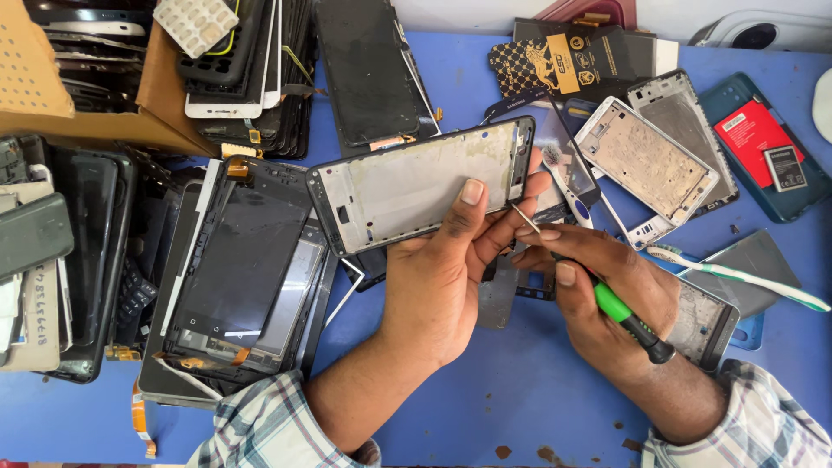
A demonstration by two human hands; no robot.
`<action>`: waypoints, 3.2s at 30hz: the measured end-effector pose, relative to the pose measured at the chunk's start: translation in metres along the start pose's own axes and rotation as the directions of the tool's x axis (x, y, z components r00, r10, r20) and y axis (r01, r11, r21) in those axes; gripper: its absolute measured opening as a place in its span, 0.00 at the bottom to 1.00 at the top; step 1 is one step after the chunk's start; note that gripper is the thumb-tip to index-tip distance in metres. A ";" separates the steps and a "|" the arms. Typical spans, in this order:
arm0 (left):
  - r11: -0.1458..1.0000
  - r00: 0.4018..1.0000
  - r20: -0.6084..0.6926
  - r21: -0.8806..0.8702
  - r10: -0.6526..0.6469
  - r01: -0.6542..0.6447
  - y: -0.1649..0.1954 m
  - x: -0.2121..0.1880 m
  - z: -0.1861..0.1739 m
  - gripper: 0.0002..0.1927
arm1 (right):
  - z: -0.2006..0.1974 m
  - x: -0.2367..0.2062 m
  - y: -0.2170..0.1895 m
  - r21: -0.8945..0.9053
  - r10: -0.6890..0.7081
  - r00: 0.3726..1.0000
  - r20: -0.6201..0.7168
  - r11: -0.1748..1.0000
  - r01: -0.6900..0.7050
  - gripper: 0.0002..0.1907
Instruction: The person holds a disassembled phone mid-frame in one hand and uses a green-handled screwdriver to pry and scrape along the edge of the phone housing, working around its perimeter. The workbench is covered with other disassembled phones, frames, and repair tools.
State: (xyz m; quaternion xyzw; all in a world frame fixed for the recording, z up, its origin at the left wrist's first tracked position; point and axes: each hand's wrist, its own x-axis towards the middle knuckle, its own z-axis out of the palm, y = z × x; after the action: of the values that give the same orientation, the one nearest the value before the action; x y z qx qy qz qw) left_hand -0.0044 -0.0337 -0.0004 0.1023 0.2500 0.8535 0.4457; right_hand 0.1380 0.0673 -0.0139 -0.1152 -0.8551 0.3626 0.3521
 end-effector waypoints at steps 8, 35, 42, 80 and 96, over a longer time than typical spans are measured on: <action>1.000 1.000 -0.013 -0.017 -0.003 0.003 -0.003 0.000 0.000 0.19 | 0.003 0.003 -0.002 0.015 -0.005 1.000 -0.025 1.000 0.005 0.07; 1.000 1.000 -0.024 0.016 -0.001 0.001 -0.006 -0.002 -0.001 0.20 | 0.001 0.001 -0.007 0.070 0.098 0.995 0.020 0.993 -0.099 0.12; 1.000 1.000 -0.026 0.021 0.006 -0.005 -0.003 -0.002 0.000 0.19 | 0.000 0.001 -0.004 0.041 0.033 0.999 0.010 0.999 -0.034 0.13; 0.999 1.000 0.001 0.050 0.001 -0.001 0.000 -0.001 -0.001 0.20 | -0.002 -0.003 -0.002 0.080 0.022 0.999 0.023 0.996 -0.024 0.15; 1.000 1.000 -0.023 0.002 0.002 -0.002 -0.004 -0.003 -0.002 0.20 | -0.001 0.001 -0.006 0.033 0.065 0.997 0.041 0.997 -0.066 0.12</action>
State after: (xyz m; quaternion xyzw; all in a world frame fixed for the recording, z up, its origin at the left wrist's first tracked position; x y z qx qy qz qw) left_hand -0.0012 -0.0350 -0.0041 0.0931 0.2557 0.8548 0.4419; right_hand 0.1386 0.0639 -0.0087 -0.1299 -0.8514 0.3907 0.3250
